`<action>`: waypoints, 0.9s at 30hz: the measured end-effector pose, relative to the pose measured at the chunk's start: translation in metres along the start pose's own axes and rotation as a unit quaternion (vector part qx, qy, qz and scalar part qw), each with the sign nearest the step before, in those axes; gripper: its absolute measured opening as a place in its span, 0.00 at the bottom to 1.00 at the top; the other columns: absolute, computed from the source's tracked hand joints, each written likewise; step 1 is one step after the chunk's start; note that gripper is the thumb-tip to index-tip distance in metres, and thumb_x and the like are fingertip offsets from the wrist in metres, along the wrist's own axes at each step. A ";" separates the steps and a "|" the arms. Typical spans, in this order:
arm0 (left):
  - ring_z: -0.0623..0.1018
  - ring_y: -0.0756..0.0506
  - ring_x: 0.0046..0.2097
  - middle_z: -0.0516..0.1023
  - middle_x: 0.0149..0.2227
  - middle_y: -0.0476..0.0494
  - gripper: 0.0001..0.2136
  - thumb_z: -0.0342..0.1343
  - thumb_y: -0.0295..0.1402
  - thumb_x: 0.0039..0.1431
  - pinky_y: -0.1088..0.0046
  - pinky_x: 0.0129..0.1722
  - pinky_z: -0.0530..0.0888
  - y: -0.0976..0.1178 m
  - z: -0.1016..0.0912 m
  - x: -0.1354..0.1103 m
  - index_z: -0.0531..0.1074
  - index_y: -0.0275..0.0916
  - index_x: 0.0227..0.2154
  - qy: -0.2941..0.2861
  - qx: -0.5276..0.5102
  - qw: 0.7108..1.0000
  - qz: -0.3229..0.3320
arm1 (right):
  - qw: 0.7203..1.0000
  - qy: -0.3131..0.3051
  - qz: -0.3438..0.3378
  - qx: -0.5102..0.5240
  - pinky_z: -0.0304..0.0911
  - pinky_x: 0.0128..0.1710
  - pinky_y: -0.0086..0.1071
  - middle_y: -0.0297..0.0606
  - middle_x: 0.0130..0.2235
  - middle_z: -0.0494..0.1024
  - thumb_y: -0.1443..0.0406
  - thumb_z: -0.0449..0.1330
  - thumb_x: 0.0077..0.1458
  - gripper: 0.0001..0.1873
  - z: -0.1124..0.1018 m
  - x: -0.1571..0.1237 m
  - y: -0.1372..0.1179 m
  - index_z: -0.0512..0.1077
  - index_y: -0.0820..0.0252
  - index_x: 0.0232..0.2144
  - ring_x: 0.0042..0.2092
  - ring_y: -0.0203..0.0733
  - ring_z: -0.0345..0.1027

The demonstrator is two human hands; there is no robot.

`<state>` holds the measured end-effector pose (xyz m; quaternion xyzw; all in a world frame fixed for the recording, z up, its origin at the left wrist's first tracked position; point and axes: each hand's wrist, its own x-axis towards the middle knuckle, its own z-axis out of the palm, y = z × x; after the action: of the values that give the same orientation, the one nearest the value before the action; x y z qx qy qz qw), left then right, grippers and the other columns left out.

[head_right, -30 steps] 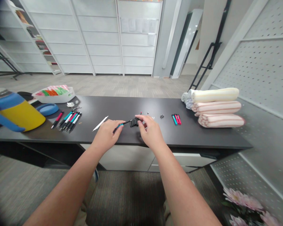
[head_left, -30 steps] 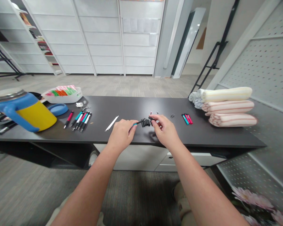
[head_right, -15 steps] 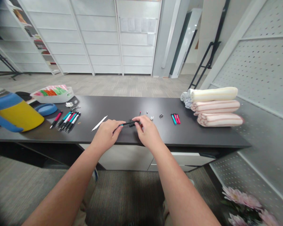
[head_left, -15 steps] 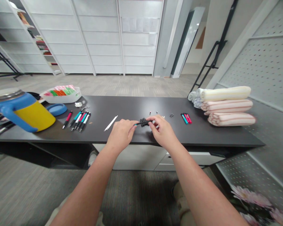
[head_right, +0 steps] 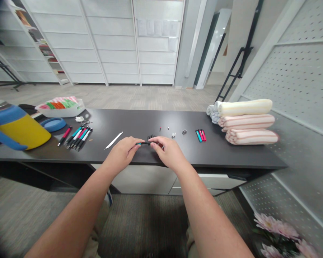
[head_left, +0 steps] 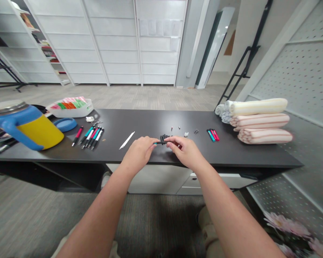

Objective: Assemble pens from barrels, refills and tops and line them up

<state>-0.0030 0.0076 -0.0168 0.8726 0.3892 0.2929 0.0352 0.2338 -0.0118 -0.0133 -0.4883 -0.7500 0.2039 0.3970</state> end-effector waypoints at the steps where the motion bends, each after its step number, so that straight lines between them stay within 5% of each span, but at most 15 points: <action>1: 0.79 0.40 0.50 0.82 0.48 0.41 0.14 0.48 0.33 0.75 0.60 0.52 0.74 0.000 0.000 -0.001 0.74 0.44 0.56 -0.001 -0.005 1.000 0.000 | 1.000 -0.006 0.004 0.006 0.66 0.37 0.32 0.36 0.40 0.86 0.61 0.60 0.67 0.12 0.000 0.000 0.000 0.81 0.53 0.48 0.34 0.39 0.75; 6: 0.80 0.41 0.51 0.82 0.51 0.42 0.16 0.51 0.35 0.74 0.61 0.53 0.76 0.000 0.002 -0.005 0.68 0.45 0.62 -0.002 -0.045 0.998 -0.036 | 0.999 -0.023 0.012 0.020 0.66 0.36 0.33 0.37 0.38 0.86 0.61 0.61 0.66 0.13 0.001 -0.001 -0.001 0.82 0.54 0.48 0.33 0.40 0.75; 12: 0.80 0.41 0.51 0.83 0.51 0.45 0.10 0.51 0.36 0.75 0.61 0.54 0.74 0.000 0.000 -0.004 0.74 0.45 0.52 -0.021 -0.045 0.999 -0.014 | 0.998 -0.043 0.020 0.038 0.66 0.35 0.34 0.36 0.34 0.84 0.59 0.62 0.65 0.12 0.001 0.000 -0.001 0.82 0.54 0.47 0.33 0.41 0.74; 19: 0.80 0.41 0.48 0.83 0.47 0.43 0.11 0.50 0.38 0.75 0.62 0.52 0.74 0.000 -0.002 0.000 0.75 0.43 0.51 0.005 -0.037 0.998 -0.057 | 0.981 0.093 0.067 0.158 0.65 0.32 0.33 0.38 0.39 0.80 0.54 0.64 0.62 0.15 -0.001 0.003 0.010 0.74 0.55 0.45 0.36 0.40 0.71; 27: 0.80 0.41 0.50 0.83 0.49 0.43 0.12 0.50 0.37 0.74 0.61 0.55 0.74 -0.001 -0.001 0.000 0.76 0.43 0.50 0.021 -0.042 0.998 -0.041 | 0.979 0.067 0.040 0.188 0.61 0.31 0.31 0.36 0.39 0.80 0.58 0.67 0.59 0.12 0.000 0.002 0.009 0.70 0.54 0.40 0.34 0.38 0.66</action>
<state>-0.0037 0.0082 -0.0163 0.8473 0.4127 0.3257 0.0755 0.2391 -0.0056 -0.0187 -0.4473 -0.6498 0.3240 0.5222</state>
